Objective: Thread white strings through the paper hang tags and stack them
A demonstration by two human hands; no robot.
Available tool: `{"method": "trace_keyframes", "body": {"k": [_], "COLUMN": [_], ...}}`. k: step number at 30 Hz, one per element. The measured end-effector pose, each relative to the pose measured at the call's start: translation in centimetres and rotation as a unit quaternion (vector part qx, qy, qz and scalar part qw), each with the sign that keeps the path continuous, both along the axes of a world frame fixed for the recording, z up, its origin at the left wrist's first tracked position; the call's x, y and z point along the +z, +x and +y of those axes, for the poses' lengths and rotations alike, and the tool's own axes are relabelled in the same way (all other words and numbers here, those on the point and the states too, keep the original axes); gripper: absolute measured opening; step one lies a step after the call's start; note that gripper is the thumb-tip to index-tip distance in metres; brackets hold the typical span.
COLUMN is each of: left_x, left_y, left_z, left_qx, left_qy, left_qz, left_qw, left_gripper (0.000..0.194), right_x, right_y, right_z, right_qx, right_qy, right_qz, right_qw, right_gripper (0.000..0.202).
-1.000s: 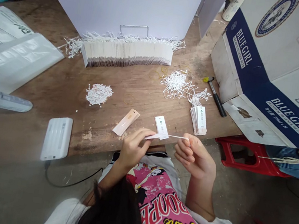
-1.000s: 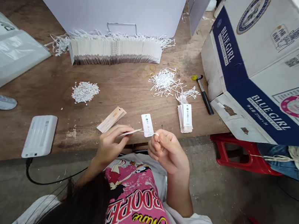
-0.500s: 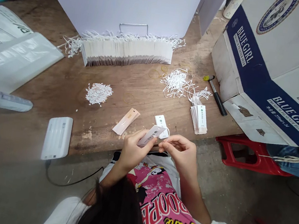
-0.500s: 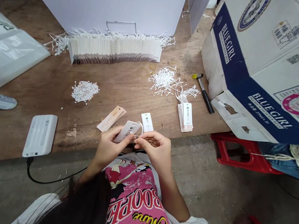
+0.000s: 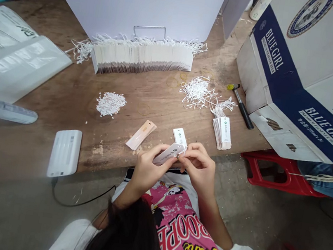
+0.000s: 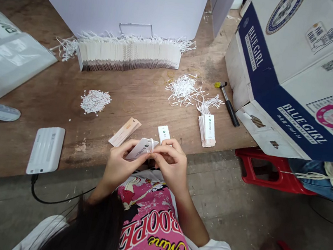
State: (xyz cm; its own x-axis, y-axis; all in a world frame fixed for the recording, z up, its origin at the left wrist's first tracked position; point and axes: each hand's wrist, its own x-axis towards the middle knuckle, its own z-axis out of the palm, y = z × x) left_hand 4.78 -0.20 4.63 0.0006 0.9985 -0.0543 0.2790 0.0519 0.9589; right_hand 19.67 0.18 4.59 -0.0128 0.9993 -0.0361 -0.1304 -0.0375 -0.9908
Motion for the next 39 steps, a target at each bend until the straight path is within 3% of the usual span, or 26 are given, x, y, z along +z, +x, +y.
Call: {"method": "trace_keyframes", "body": {"k": [11,16,20,23,26,29,32,36,39], "left_x": [0.2,0.2,0.1,0.1,0.2,0.1,0.0,-0.5,-1.3], "left_y": [-0.3,-0.3,0.0,0.3,0.7,1.4,2.2,2.7,3.1], "left_z": [-0.2,-0.2,-0.1,-0.1,0.0,0.0,0.2,0.9,1.9], "left_qx": [0.006,0.014,0.031,0.034,0.030,0.020,-0.020,-0.080,-0.097], "left_qy": [-0.026,-0.037,-0.044,-0.068,-0.080,-0.062,-0.036,-0.044,-0.029], "left_qz": [-0.004,0.003,-0.003,-0.021,-0.021,0.025,0.065,0.045,0.040], "left_qw": [1.000,0.999,0.999,0.997,0.996,0.998,0.997,0.995,0.994], "left_gripper": [0.025,0.028,0.032,0.035,0.034,0.030,0.018,0.013,0.008], "right_x": [-0.6,-0.9,-1.0,-1.3,-1.8,-2.1,-2.3,-2.5,-1.8], "right_y": [-0.2,0.1,-0.1,0.0,0.1,0.0,0.6,3.5,7.0], "right_z": [0.2,0.1,-0.7,-1.5,-1.9,-1.6,-1.0,-0.8,-0.9], "right_qx": [0.016,0.053,0.008,-0.007,-0.008,-0.032,-0.045,-0.042,-0.004], "right_qy": [-0.028,-0.082,0.004,0.097,0.132,0.055,-0.059,-0.082,-0.104], "right_qz": [0.023,0.030,-0.069,-0.151,-0.180,-0.127,-0.032,-0.013,-0.051], "right_qw": [0.999,0.995,0.998,0.984,0.975,0.990,0.997,0.996,0.993], "right_gripper": [0.002,0.009,0.003,0.014,0.018,0.006,0.013,0.015,0.015]}}
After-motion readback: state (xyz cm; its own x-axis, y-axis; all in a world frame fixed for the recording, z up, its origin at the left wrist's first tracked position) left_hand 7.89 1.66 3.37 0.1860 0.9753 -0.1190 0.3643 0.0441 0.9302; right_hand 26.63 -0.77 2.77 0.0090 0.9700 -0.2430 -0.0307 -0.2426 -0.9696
